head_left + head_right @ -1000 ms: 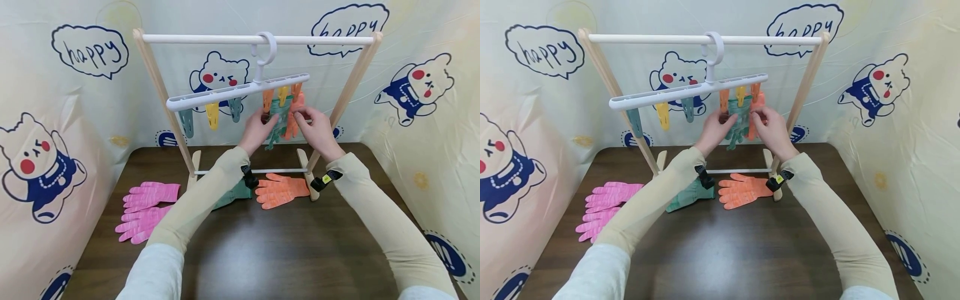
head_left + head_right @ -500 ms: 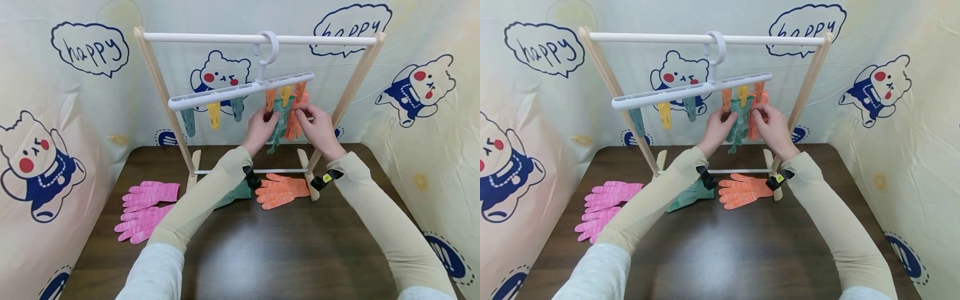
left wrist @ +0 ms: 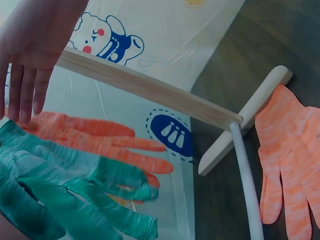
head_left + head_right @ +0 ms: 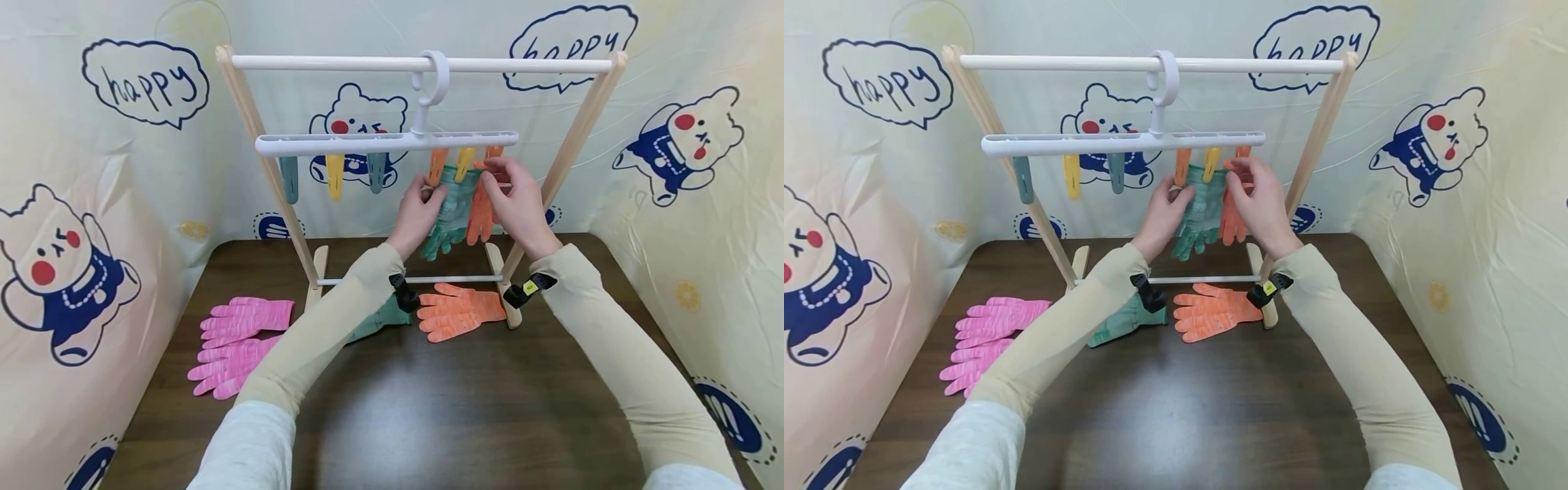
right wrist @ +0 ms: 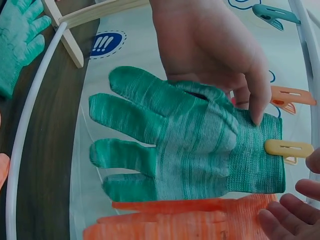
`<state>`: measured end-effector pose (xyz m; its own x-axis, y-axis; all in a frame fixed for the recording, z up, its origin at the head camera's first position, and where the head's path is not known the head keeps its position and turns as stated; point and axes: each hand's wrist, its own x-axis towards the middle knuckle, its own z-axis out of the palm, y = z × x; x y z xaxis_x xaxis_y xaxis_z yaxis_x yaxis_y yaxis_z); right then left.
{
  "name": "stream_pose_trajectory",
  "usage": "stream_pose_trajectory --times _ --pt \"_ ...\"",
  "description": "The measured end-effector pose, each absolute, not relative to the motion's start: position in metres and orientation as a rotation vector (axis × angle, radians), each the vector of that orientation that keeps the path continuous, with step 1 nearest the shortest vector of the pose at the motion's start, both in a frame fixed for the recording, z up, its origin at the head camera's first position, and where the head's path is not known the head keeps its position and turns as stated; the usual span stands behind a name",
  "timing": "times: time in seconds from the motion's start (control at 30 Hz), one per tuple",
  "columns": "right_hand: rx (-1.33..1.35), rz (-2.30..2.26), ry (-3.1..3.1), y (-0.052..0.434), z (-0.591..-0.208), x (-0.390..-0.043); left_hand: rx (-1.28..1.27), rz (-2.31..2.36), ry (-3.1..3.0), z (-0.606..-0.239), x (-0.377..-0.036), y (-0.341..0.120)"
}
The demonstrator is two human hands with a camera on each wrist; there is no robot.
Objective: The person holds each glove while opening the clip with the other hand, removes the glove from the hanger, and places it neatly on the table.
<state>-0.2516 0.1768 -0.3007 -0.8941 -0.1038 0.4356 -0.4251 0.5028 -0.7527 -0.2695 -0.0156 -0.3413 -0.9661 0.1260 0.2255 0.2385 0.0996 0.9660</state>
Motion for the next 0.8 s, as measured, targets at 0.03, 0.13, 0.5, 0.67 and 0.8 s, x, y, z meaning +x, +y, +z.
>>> stream_pose_trajectory --times 0.03,0.13,0.5,0.67,0.8 --pt "0.444 1.348 -2.419 0.176 -0.300 -0.252 -0.375 -2.027 -2.259 -0.342 -0.269 -0.016" --pt "0.450 1.355 -2.424 0.174 -0.299 -0.252 -0.369 -2.063 -2.247 -0.342 -0.268 -0.018" --pt "0.436 1.471 -2.426 0.165 -0.295 -0.250 -0.468 -2.186 -2.193 -0.342 -0.261 -0.017" --pt "0.383 1.666 -2.372 0.162 -0.294 -0.248 -0.502 -2.189 -2.192 -0.343 -0.258 -0.016" --pt "0.341 1.821 -2.300 0.160 -0.292 -0.248 -0.520 -2.198 -2.179 -0.343 -0.257 -0.016"
